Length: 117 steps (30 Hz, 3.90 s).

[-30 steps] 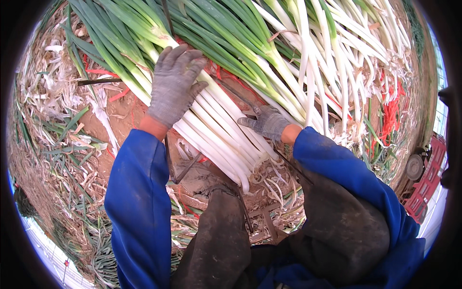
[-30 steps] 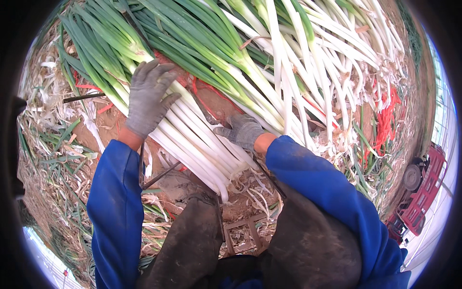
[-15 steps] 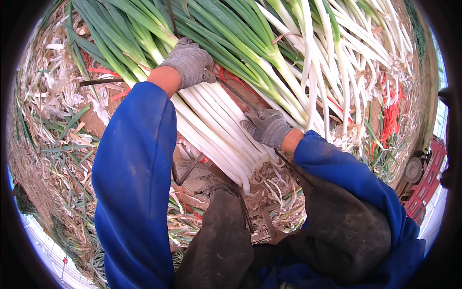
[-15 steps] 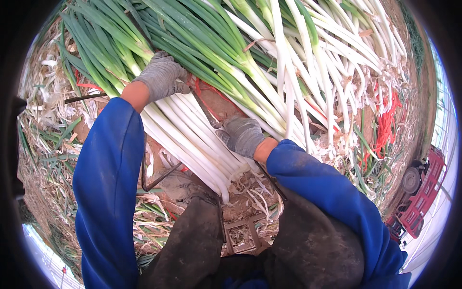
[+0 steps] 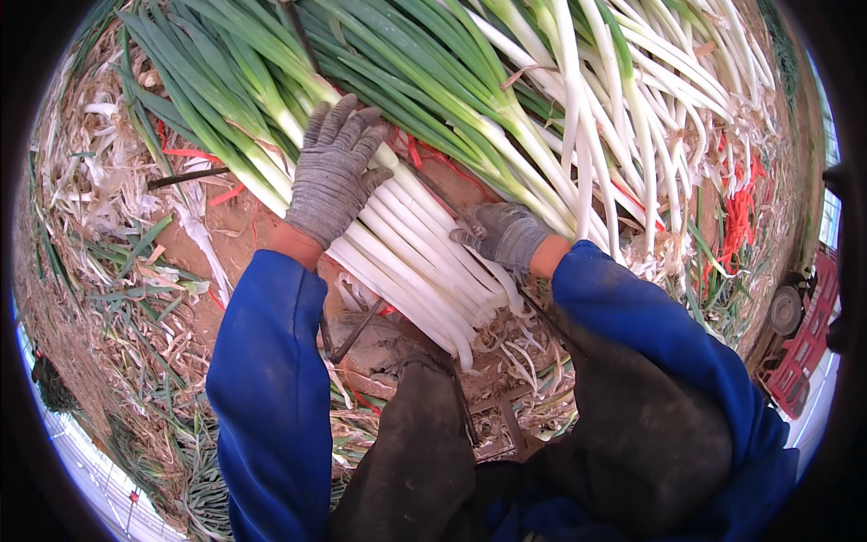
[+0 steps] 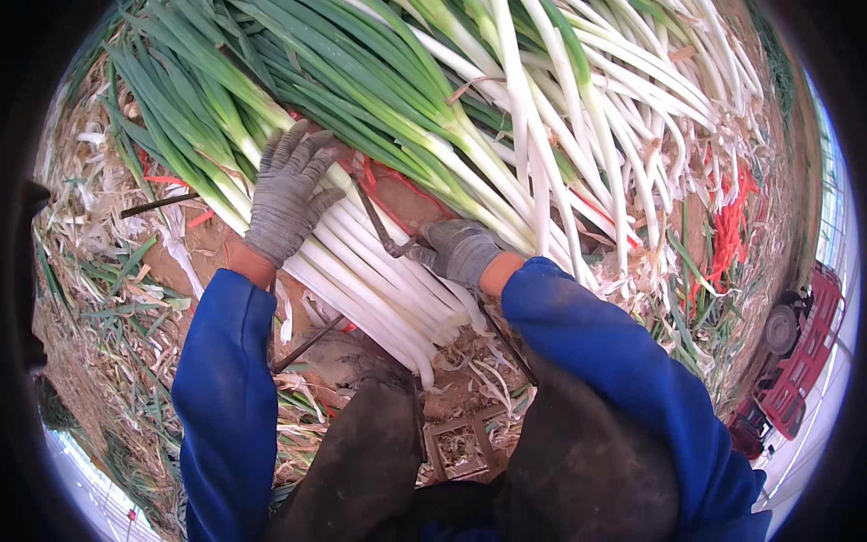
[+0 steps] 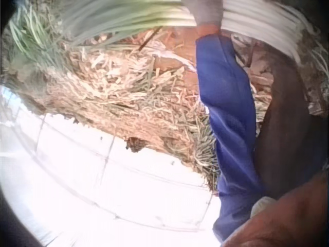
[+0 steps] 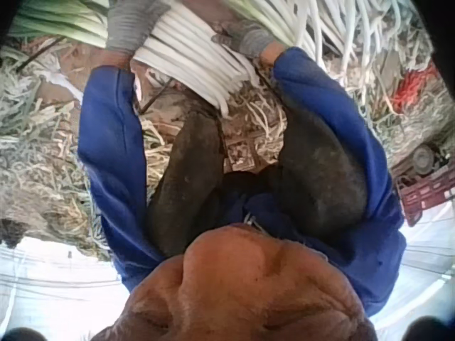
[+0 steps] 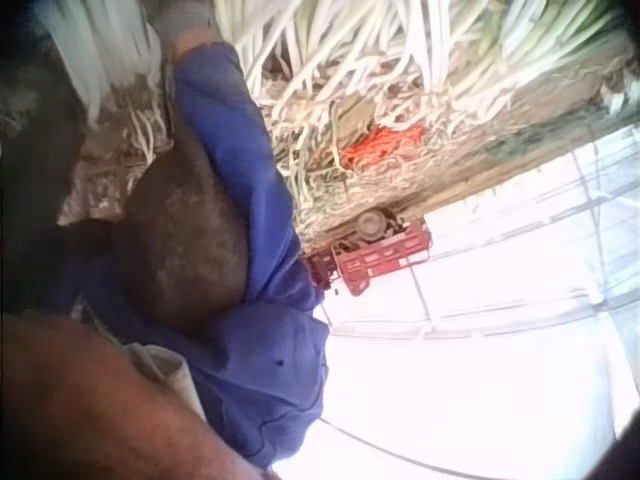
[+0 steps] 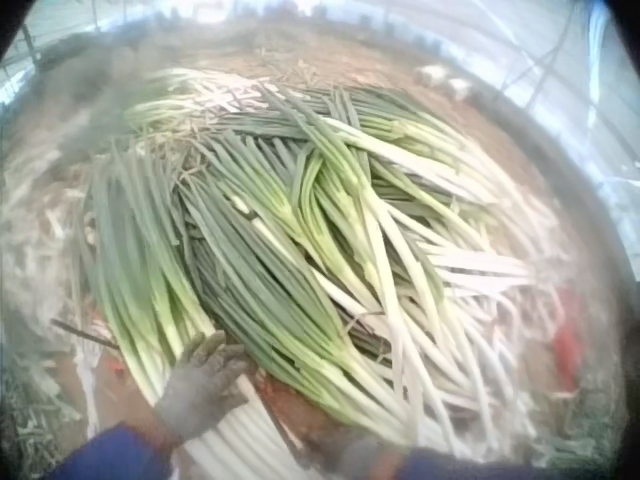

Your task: The person gathers green onions from a pile, aligns them by hand, and secures them into bundles using red plastic ties. The person repeats this process continuously, creating multiple finished bundles.

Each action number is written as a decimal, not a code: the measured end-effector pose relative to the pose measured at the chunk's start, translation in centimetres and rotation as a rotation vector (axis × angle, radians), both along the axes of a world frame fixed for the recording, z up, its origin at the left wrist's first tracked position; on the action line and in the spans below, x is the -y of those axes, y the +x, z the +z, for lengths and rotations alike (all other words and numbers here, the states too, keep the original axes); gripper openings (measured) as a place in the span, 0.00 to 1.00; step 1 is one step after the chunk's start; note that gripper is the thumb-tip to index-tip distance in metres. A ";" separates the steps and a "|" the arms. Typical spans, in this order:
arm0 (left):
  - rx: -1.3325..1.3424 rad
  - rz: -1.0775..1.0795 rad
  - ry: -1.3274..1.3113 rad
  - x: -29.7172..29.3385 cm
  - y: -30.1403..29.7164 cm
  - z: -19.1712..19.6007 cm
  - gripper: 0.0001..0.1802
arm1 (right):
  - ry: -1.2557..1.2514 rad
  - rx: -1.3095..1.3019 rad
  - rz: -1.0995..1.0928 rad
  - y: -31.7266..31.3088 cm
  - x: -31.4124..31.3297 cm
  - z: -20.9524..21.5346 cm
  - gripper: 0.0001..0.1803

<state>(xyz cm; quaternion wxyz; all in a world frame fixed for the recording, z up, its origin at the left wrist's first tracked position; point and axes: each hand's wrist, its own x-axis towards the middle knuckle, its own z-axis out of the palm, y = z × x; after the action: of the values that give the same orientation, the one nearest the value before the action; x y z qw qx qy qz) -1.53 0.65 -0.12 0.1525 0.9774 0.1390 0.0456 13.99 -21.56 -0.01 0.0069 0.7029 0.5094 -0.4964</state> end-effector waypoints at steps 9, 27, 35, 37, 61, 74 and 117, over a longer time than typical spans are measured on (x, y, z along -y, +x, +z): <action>-0.019 -0.037 -0.127 -1.1 0.3 -2.9 0.23 | 0.089 -0.021 -0.070 0.2 0.4 -1.2 0.20; -0.002 -0.055 -0.087 -0.8 0.3 -2.5 0.20 | 0.088 0.069 0.242 -1.9 7.0 -1.9 0.21; 0.009 -0.026 -0.074 -1.0 0.5 -1.8 0.21 | -0.017 -0.123 0.129 -0.5 6.1 -1.0 0.23; 0.042 -0.030 -0.099 -0.4 -0.2 -2.0 0.20 | -0.089 -0.150 0.074 -0.5 5.9 -1.0 0.22; 0.098 -0.053 0.001 -0.2 -0.7 -2.7 0.23 | -0.162 0.091 0.091 -0.8 8.2 0.0 0.20; -0.004 -0.049 0.016 0.0 -0.2 -2.1 0.24 | -0.135 0.016 0.345 0.8 6.6 -1.1 0.21; 0.021 0.239 -0.022 1.0 -5.8 0.9 0.24 | 0.102 -0.019 0.195 -4.9 0.0 2.2 0.23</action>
<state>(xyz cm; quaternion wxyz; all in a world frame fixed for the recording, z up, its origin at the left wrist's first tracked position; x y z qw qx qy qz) -7.30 -0.33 0.78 0.1583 0.9516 0.2532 0.0723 9.10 -21.57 2.21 0.0148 0.6448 0.6000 -0.4734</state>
